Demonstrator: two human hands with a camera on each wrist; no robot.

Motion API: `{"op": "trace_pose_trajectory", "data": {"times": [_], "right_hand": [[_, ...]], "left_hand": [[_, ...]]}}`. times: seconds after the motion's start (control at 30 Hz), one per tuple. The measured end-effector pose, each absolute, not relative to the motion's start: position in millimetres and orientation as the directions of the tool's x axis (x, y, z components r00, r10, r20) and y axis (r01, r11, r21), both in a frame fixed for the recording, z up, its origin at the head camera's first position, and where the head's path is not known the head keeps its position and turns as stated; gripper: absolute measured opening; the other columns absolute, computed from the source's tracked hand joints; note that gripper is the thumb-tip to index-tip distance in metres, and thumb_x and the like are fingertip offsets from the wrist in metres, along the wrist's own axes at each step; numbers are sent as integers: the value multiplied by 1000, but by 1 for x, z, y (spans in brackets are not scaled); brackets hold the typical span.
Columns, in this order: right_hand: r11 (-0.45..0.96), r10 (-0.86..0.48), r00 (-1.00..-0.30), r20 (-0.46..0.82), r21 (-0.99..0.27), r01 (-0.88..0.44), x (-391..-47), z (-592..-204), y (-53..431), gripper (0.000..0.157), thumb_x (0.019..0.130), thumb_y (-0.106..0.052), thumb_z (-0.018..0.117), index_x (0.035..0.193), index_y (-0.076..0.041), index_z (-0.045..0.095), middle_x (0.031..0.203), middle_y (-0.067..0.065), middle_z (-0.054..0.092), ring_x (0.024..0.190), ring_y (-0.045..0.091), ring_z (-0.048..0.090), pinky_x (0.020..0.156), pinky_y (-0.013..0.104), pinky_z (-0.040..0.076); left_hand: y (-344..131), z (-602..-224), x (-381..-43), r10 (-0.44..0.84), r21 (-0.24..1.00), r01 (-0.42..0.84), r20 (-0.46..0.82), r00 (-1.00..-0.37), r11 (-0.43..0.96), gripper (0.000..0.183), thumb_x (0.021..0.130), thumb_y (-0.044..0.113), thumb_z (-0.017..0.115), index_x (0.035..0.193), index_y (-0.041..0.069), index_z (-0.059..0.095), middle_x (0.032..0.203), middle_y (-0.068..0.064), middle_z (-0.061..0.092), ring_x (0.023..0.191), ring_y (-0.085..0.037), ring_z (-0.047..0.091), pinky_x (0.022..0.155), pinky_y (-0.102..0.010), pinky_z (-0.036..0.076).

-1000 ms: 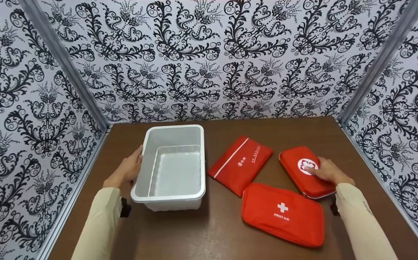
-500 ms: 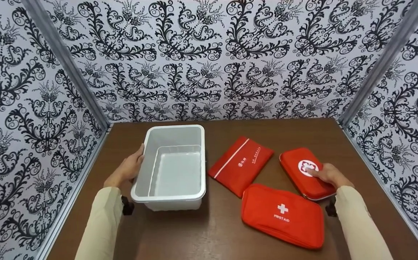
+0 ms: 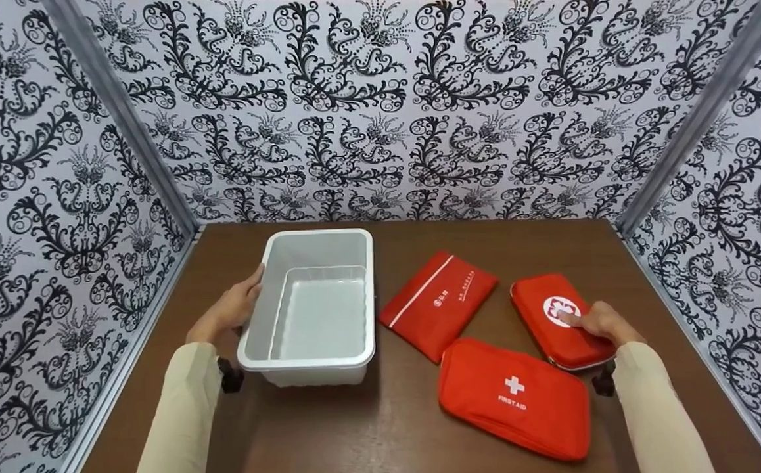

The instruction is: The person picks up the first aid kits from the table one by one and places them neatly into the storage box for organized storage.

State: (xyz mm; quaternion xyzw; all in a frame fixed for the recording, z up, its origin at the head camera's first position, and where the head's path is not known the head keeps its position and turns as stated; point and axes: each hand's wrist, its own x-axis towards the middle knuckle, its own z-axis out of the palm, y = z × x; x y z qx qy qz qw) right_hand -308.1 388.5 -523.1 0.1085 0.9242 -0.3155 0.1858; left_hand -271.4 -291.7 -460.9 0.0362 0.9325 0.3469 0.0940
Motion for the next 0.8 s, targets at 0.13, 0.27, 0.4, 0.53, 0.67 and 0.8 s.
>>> {"op": "trace_pose_trajectory", "data": {"times": [0.13,0.27,0.4,0.53,0.67,0.8], "right_hand": [[756,78,-909,-410,-570,322,-305,-522,390,71,92,-47,68,110,20,52,83,12,54,73,18,57,65,25,48],[744,81,-914,-398,-586,321,-305,-518,386,62,90,-45,71,100,14,56,79,8,55,69,15,57,63,25,49],[767,108,-922,-371,-559,315,-308,-510,376,56,88,-44,74,96,10,59,77,8,58,70,18,58,63,26,48],[783,156,-934,-320,-537,315,-309,-503,364,71,84,-39,77,112,20,50,90,21,57,81,29,56,70,32,48],[761,192,-929,-316,-550,344,-307,-501,355,92,82,-38,79,129,24,30,105,32,51,91,37,54,80,40,50],[769,181,-935,-306,-549,328,-305,-499,353,95,83,-36,78,132,25,25,111,37,50,94,40,54,84,44,51]], "left_hand": [[-294,-463,-272,204,646,129,-43,-978,753,53,109,12,35,157,0,17,146,-38,43,110,-44,60,97,-55,49],[-296,-463,-273,231,643,178,2,-973,745,52,107,8,36,155,-6,19,149,-39,36,124,-50,52,107,-60,40],[-296,-460,-273,207,655,122,-54,-977,746,54,108,10,35,157,-1,17,149,-39,37,99,-42,62,92,-54,51],[-295,-460,-273,194,657,99,-73,-978,747,54,108,11,35,158,1,15,150,-39,35,98,-39,60,92,-52,51],[-294,-461,-273,186,653,101,-62,-981,751,54,108,11,34,158,1,16,152,-37,34,117,-43,53,106,-56,40],[-293,-462,-272,170,653,66,-98,-980,754,55,109,13,34,159,4,15,148,-38,40,102,-40,59,93,-53,50]]}}
